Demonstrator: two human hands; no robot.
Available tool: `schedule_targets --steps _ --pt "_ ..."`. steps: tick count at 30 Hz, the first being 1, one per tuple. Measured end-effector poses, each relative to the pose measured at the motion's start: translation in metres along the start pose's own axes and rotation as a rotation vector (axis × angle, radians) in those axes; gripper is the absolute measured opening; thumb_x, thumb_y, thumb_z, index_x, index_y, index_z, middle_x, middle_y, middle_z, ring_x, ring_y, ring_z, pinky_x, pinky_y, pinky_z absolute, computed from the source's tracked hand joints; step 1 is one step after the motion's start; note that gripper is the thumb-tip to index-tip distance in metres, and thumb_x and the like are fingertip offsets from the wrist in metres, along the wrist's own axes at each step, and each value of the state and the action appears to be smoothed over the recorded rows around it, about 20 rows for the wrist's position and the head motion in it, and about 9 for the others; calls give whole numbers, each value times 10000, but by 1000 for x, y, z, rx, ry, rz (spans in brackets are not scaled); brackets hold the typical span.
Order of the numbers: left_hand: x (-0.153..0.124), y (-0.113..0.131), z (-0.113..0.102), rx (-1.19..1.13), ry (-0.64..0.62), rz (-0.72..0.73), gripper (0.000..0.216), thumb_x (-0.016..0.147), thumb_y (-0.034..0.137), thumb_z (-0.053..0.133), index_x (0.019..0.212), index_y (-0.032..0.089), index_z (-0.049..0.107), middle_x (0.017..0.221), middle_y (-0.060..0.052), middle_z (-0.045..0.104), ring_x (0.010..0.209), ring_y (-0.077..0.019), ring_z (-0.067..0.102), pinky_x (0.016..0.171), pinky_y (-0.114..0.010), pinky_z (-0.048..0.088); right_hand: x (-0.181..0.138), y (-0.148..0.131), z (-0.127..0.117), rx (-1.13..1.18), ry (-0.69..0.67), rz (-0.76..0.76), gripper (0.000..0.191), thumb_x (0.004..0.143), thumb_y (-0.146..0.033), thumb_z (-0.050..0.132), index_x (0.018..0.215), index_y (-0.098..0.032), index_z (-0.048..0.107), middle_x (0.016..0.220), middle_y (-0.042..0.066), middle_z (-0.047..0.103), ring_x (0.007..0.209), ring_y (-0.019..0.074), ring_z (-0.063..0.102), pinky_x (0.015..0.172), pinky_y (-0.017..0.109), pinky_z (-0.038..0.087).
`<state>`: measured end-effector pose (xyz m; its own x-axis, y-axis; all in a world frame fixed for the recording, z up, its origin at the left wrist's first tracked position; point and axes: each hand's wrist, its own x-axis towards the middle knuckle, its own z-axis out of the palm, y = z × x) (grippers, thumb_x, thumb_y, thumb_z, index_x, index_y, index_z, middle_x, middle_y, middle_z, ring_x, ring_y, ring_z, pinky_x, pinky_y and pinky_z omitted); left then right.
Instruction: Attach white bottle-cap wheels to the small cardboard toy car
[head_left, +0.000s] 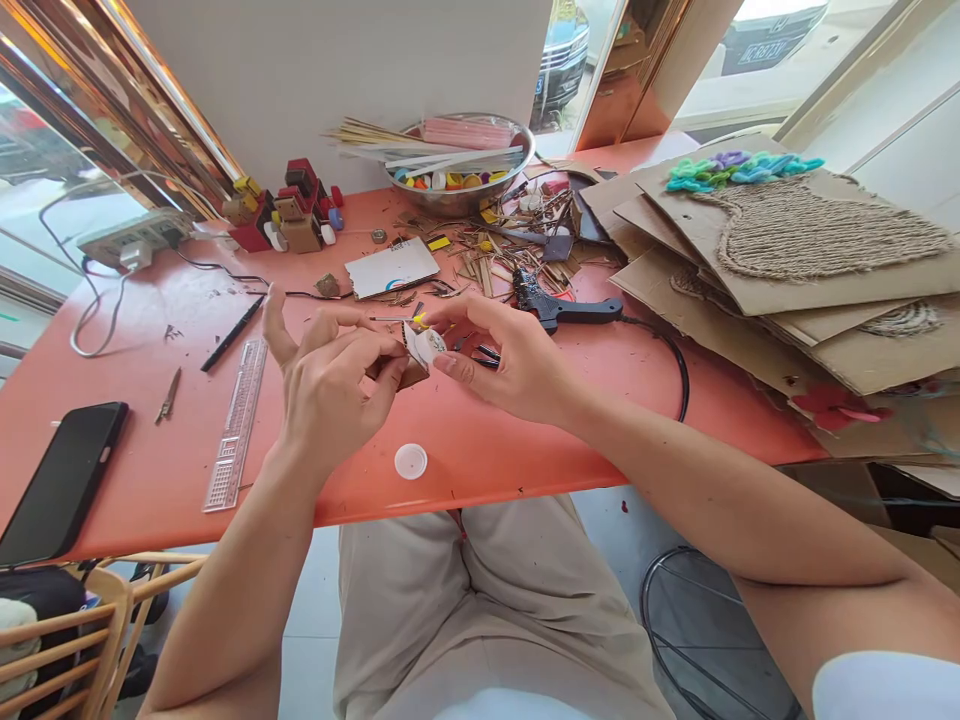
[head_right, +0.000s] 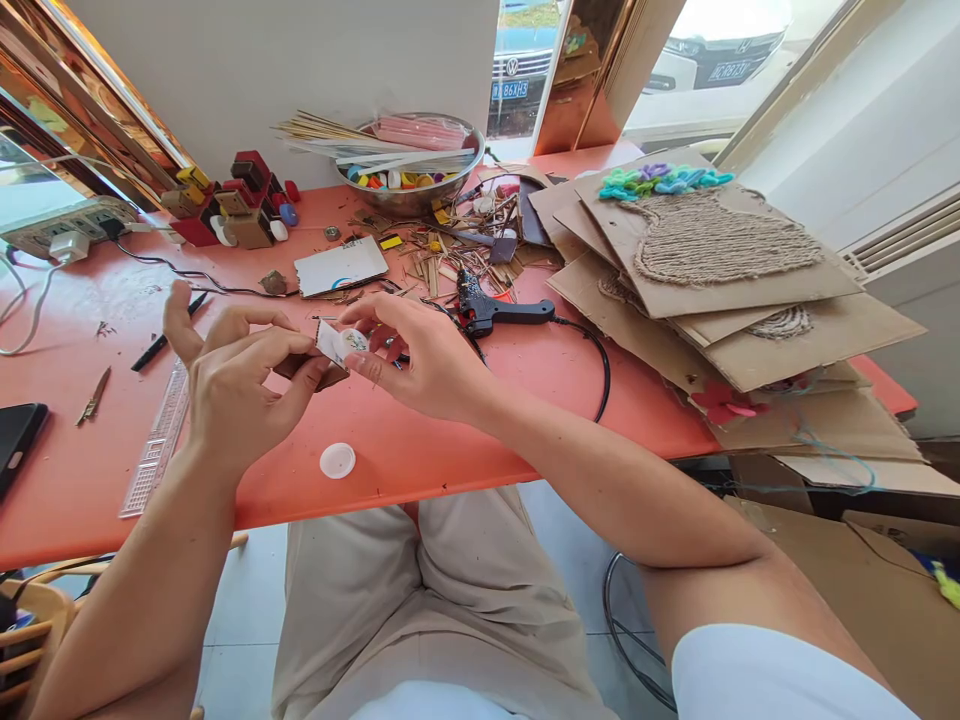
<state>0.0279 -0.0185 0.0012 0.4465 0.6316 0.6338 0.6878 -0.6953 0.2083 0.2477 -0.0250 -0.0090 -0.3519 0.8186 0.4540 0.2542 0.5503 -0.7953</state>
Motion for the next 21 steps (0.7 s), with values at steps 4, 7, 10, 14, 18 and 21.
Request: schedule_targets --steps 4,7,10,14,18,21 --pt "-1 0 1 2 -20 -5 183 941 202 652 856 324 759 765 -4 805 998 -286 771 876 -453 627 0 4 2 -63 26 -23 215 949 -338 683 1140 -245 711 1164 73 754 961 193 686 817 329 581" --pt "-2 1 2 6 -18 -3 179 945 201 650 855 313 756 799 -13 816 1017 -286 771 895 -453 625 0 6 4 -80 37 -15 213 926 -330 715 1122 -249 729 1121 70 761 939 202 681 821 348 586" --pt "-2 1 4 19 -5 0 173 946 206 649 852 309 752 813 -16 818 1014 -281 774 858 -435 628 1 7 4 -29 38 7 178 902 -283 717 1074 -249 748 1078 60 776 935 202 693 822 352 605" --pt "-3 0 5 27 20 21 185 950 185 639 861 298 755 818 -21 821 1018 -275 777 844 -418 628 2 8 4 125 15 54 155 888 -267 719 1035 -232 757 1087 60 794 952 189 731 862 341 634" --pt "-3 0 6 23 21 19 187 952 186 644 857 308 749 788 -13 812 1014 -280 775 897 -444 624 1 9 7 216 37 100 168 865 -288 769 1024 -235 754 1088 55 802 966 190 754 887 345 650" --pt "-3 0 5 25 29 18 210 964 180 629 855 317 745 752 -6 797 1013 -280 776 958 -470 613 0 9 8 240 60 99 162 858 -282 781 1009 -234 751 1080 54 795 958 188 757 894 352 651"
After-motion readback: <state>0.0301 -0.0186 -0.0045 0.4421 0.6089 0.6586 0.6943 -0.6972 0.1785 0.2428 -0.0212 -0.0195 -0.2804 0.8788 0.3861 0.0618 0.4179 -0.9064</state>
